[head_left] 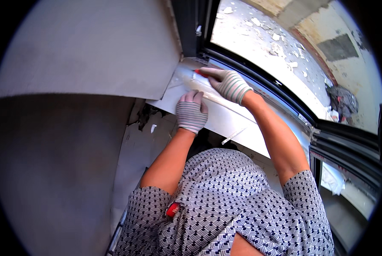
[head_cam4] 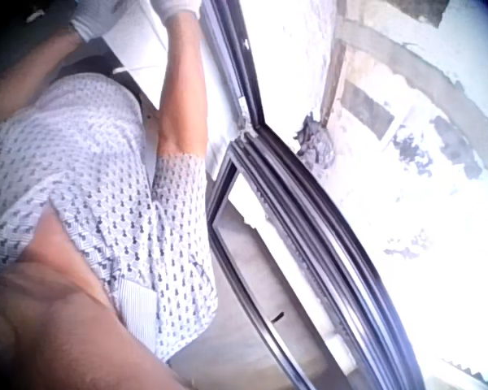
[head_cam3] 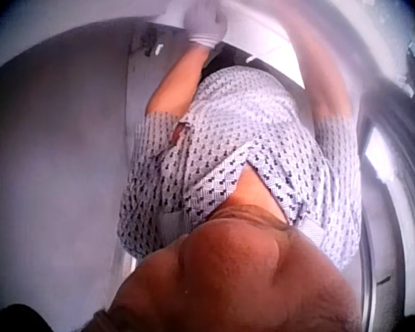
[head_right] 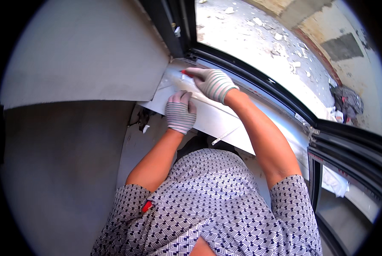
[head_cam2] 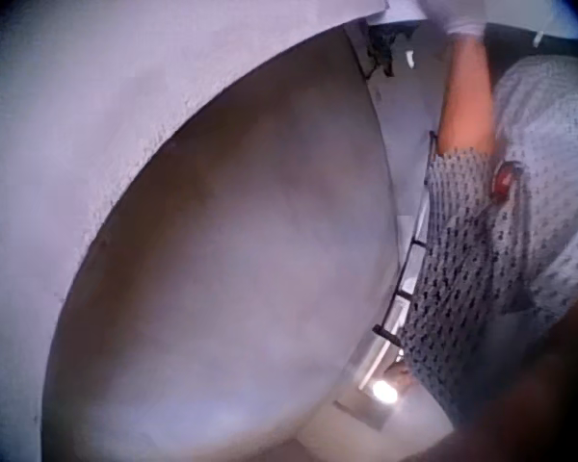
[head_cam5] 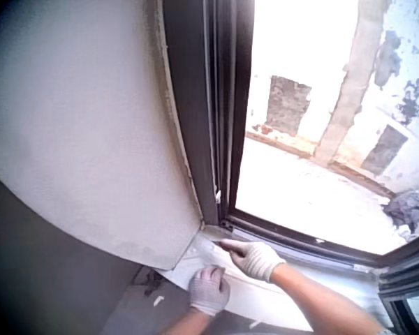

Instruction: The person uses a red utility knife to scrape and cut away old sealant and debris from the window frame and sill. They work along the edges of the window, removing material from the wall interface and the sill surface.

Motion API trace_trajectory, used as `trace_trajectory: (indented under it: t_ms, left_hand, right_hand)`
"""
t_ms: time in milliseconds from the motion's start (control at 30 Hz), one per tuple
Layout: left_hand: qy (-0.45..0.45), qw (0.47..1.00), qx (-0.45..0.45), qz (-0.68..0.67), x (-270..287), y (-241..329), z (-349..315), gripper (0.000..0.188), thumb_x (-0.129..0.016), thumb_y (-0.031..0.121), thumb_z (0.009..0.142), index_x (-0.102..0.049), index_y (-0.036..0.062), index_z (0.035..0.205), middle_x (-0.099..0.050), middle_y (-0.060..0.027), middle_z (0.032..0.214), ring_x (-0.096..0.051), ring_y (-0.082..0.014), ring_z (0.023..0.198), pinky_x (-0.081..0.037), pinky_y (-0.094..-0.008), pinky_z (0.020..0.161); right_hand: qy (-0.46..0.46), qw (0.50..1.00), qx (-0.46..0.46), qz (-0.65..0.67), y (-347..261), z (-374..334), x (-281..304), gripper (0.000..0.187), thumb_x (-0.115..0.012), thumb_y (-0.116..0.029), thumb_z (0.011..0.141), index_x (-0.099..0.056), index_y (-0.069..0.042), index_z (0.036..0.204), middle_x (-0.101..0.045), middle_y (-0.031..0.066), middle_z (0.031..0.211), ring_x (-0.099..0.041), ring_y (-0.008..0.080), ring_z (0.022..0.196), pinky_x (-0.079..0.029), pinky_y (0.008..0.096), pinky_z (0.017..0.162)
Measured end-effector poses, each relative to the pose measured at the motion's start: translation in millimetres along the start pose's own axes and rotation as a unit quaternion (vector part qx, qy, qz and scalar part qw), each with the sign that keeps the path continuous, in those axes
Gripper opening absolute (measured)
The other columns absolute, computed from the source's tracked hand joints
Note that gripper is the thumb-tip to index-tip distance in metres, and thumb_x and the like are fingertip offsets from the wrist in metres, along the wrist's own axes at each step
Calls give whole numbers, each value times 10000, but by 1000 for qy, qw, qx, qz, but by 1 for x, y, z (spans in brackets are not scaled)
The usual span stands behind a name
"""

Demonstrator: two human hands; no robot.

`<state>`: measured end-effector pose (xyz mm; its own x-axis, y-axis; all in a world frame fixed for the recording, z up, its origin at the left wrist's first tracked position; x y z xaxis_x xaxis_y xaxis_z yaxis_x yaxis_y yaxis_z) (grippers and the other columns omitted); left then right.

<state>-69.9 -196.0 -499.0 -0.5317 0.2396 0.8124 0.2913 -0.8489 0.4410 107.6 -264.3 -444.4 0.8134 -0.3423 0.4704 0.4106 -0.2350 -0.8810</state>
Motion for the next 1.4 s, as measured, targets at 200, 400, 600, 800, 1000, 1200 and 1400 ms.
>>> trace_trajectory:
  t_ms: [200, 400, 600, 800, 1000, 1200, 1400]
  left_hand:
    - [-49, 998, 35, -2, 7, -13, -4, 383, -639, 114, 808, -653, 34, 1182, -630, -189, 1179, -586, -393, 1070, -480, -503, 961]
    - [-70, 996, 52, -2, 28, -15, -5, 325, -672, 181, 776, -652, 29, 1063, -616, -187, 1180, -598, -380, 1084, -498, -491, 974]
    - [-72, 994, 84, 4, 29, -18, -12, 305, -694, 201, 766, -653, 59, 1034, -620, -157, 1163, -595, -356, 1086, -495, -480, 959]
    - [-32, 991, 132, 6, -3, -23, -24, 300, -702, 229, 793, -658, 62, 1038, -619, -135, 1135, -581, -337, 1087, -474, -456, 995]
    - [37, 980, 189, -42, -3, -4, -68, 244, -646, 164, 821, -662, 48, 1035, -624, -137, 1082, -585, -347, 1047, -488, -466, 944]
    - [73, 966, 244, -38, 8, 19, -109, 179, -640, 156, 828, -688, 53, 967, -651, -128, 973, -613, -334, 983, -503, -450, 920]
    - [27, 968, 225, -107, 16, 24, -88, 122, -613, 149, 813, -686, 58, 851, -662, -183, 853, -632, -389, 852, -509, -514, 805]
  right_hand:
    - [-34, 993, -30, -109, -10, 13, -23, 365, -554, -188, 1014, -657, -231, 1361, -704, 228, 1132, -687, 398, 1004, -541, 429, 887]
    - [37, 997, -46, -47, 11, 19, -36, 425, -538, -72, 1030, -602, -171, 1439, -680, 169, 1325, -675, 298, 1199, -502, 357, 1041]
    - [20, 999, -18, -22, 39, 31, -52, 423, -528, -68, 1056, -568, -132, 1472, -663, 132, 1378, -641, 206, 1223, -476, 318, 1052]
    - [-25, 999, -48, -5, 61, 48, -59, 389, -514, -143, 1087, -582, -142, 1470, -692, 44, 1270, -627, 133, 917, -509, 274, 847]
    - [-17, 995, -61, 75, 118, 83, -39, 406, -478, -95, 1082, -577, -107, 1475, -671, 19, 1218, -522, 91, 730, -483, 263, 694]
    - [-56, 996, -57, 50, 105, 83, -85, 453, -446, -72, 1079, -512, -121, 1525, -645, 55, 1328, -598, 138, 889, -501, 293, 825]
    - [-56, 989, 47, 128, 108, 73, -67, 478, -439, 32, 1011, -578, -113, 1445, -573, 81, 1478, -522, 229, 1367, -425, 345, 1126]
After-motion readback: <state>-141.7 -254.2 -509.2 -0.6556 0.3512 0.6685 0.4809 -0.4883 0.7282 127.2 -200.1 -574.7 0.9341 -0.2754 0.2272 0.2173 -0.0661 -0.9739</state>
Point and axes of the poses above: each hand's wrist, its own z-axis towards the middle knuckle, its own x-axis out of the back of the hand, y = z × x, the point moved 2 cm from there along z, towards the middle knuckle
